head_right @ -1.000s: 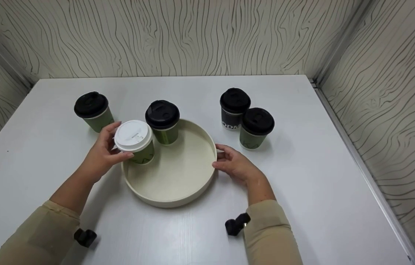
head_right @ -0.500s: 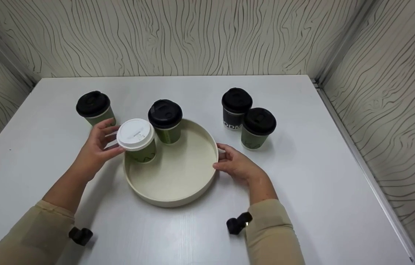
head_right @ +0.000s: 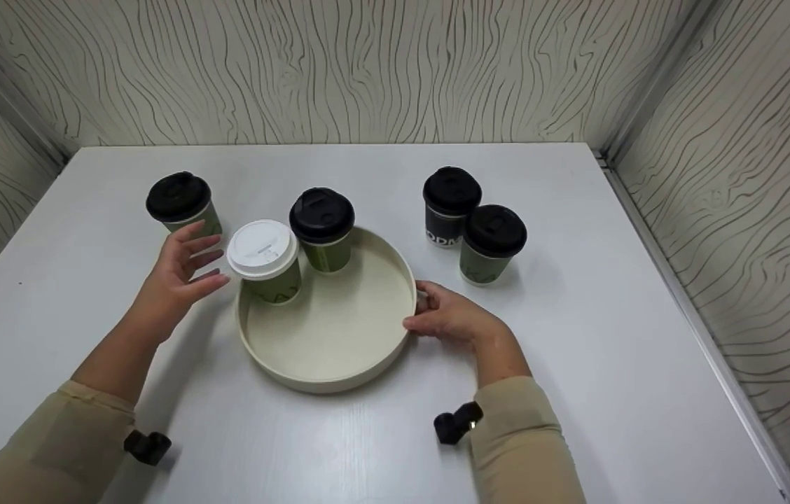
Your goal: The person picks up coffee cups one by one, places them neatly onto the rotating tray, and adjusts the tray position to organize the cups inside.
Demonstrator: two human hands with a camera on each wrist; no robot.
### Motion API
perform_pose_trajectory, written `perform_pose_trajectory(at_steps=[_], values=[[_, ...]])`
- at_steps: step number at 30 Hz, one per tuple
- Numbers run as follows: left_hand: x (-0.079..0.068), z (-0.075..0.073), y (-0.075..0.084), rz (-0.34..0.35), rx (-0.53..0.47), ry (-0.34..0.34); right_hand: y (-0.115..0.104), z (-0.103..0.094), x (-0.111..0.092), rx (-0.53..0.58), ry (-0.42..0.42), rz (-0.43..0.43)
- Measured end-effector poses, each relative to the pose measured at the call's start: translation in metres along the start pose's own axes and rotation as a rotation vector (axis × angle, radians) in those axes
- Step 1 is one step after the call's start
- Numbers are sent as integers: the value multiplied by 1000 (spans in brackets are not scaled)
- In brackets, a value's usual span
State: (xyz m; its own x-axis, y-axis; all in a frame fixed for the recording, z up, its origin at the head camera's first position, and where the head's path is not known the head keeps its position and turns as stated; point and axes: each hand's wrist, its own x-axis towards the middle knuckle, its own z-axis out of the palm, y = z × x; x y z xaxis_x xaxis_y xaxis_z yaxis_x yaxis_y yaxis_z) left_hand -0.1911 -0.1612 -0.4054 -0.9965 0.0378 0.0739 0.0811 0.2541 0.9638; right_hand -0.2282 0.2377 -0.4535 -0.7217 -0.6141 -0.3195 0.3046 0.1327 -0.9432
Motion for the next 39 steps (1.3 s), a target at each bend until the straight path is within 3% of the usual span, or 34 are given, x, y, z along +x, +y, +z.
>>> perform_pose_trajectory(at_steps=[16,19,28,39], values=[[-2,-5,0,-12,-2,22,-5,3,-4,-51,21,74],[-2,-6,1,-12,2,23,-6,3,-3,-25,57,67],[-2,-6,1,-14,-14,20,-7,3,9,1,267,17],[-2,-4,1,-25,-15,21,-10,7,22,0,320,-53]])
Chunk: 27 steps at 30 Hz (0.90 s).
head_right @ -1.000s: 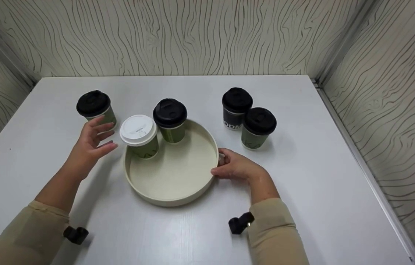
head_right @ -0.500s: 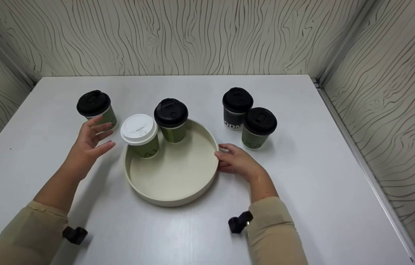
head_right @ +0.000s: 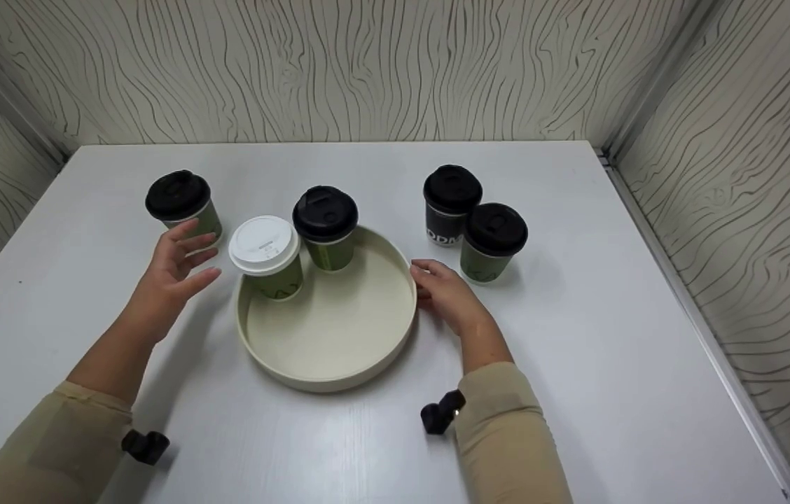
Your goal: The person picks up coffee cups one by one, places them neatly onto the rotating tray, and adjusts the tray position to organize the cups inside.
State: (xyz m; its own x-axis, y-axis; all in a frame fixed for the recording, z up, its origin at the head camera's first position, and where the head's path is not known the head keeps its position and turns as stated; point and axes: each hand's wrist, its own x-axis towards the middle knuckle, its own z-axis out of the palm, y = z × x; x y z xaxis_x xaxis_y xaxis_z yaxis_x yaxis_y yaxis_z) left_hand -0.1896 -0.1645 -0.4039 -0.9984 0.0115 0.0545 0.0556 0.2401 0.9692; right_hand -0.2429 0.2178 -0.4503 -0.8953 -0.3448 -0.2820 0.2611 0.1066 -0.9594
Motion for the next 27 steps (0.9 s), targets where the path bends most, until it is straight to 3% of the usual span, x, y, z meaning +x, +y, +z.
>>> perform_pose_trajectory(at_steps=[13,27], values=[[0,-1,-3,2,2,3,0,1,1,58,-14,13],[1,-9,-5,8,-1,42,3,-8,-10,141,-69,110]])
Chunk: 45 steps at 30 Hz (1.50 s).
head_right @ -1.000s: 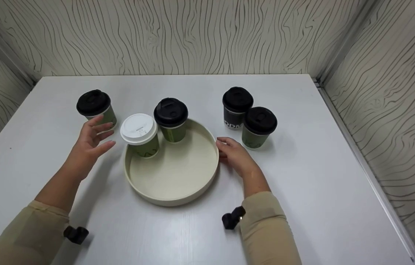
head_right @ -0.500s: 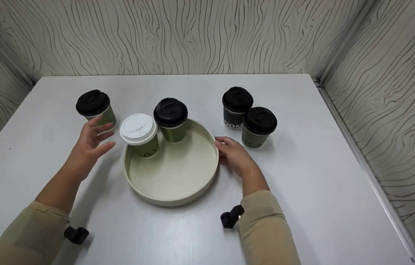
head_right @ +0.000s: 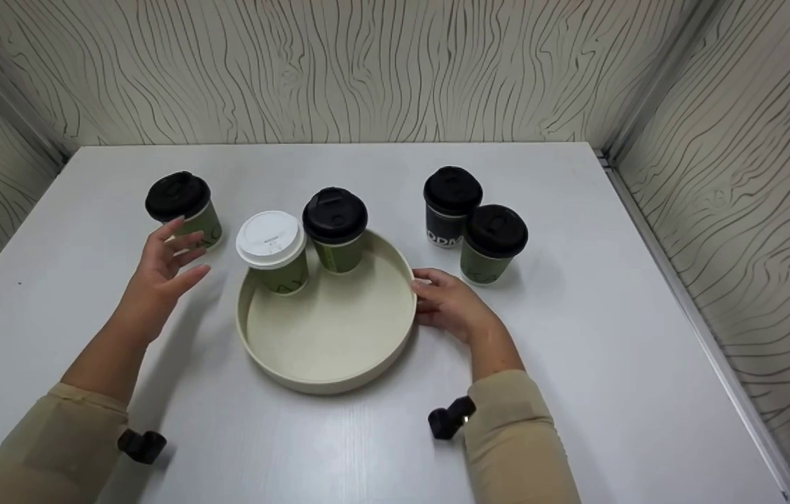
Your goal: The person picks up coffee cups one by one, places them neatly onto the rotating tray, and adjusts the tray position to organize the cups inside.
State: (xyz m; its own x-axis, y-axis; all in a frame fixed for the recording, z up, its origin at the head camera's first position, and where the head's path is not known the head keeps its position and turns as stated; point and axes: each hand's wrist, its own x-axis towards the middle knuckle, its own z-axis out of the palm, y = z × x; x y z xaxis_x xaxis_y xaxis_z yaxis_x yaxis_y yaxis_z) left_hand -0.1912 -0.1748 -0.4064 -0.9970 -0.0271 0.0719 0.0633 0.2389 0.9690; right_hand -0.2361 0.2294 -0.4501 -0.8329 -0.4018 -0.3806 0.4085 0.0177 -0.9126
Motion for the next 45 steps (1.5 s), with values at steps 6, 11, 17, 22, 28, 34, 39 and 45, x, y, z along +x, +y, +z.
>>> perform_pose_trajectory(at_steps=[6,11,17,22,28,34,39,45], values=[[5,-7,0,5,21,53,1,-1,-4,15,-25,2],[13,-17,-1,-2,36,138,3,-1,-5,10,-21,-3],[23,-29,3,-30,45,215,7,-1,-6,-13,-22,-19],[31,-37,5,-55,45,249,9,-2,-7,-13,-39,-35],[39,-45,4,-82,56,280,9,-3,-10,-12,-45,-44],[48,-52,-1,-93,100,298,10,-3,-11,-29,-52,-56],[55,-54,-6,-106,147,280,11,-4,-12,-57,-43,-59],[60,-55,-13,-124,154,267,15,-6,-15,-47,-53,-67]])
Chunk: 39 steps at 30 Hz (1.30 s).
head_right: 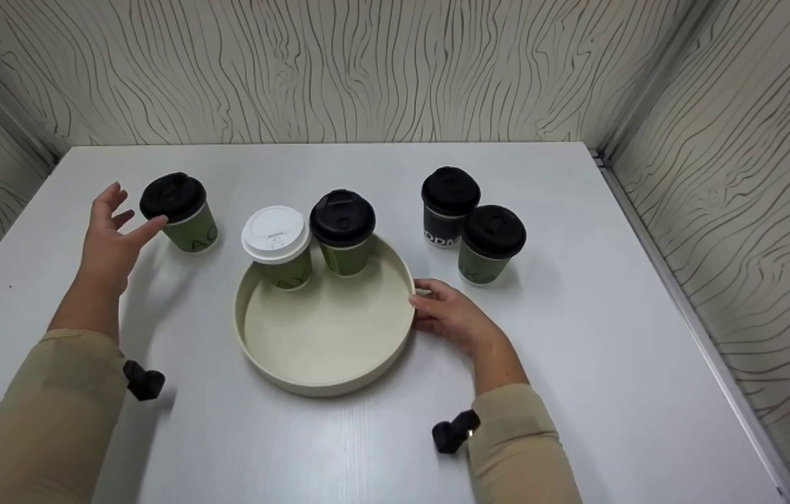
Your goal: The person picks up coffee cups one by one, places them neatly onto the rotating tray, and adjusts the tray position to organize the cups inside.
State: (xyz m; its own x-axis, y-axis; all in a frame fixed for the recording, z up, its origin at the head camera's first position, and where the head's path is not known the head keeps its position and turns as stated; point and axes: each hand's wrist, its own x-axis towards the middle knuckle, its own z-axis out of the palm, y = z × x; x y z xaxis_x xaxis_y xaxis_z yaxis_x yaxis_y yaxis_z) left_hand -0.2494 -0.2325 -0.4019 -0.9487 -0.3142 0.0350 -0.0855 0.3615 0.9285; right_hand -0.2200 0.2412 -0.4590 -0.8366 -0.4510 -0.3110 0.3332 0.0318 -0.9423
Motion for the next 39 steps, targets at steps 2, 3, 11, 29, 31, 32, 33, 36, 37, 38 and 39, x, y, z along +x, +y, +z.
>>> perform_pose_trajectory(at_steps=[2,3,11,29,31,32,33,36,37,38,39], values=[[2,0,-2,-12,3,-1,1,-1,0,7,-7,-7],[3,0,-2,-17,2,-1,2,-1,0,8,-13,-11],[5,2,-1,-58,8,-26,4,-3,-2,13,-66,-48],[13,3,-4,-93,-5,-82,6,-3,-1,-48,-32,-26],[14,3,-4,-92,-2,-80,6,-3,-2,-37,-44,-24],[14,3,-4,-90,-2,-79,5,-3,-2,-29,-49,-23],[15,3,-4,-87,0,-79,5,-3,-2,-22,-55,-23],[16,4,-3,-83,1,-81,4,-4,-2,10,-65,-27],[17,4,-3,-83,2,-85,4,-4,-2,24,-64,-28],[17,5,-3,-83,2,-88,3,-5,-2,39,-60,-27],[18,5,-2,-83,2,-90,2,-5,-2,57,-55,-24]])
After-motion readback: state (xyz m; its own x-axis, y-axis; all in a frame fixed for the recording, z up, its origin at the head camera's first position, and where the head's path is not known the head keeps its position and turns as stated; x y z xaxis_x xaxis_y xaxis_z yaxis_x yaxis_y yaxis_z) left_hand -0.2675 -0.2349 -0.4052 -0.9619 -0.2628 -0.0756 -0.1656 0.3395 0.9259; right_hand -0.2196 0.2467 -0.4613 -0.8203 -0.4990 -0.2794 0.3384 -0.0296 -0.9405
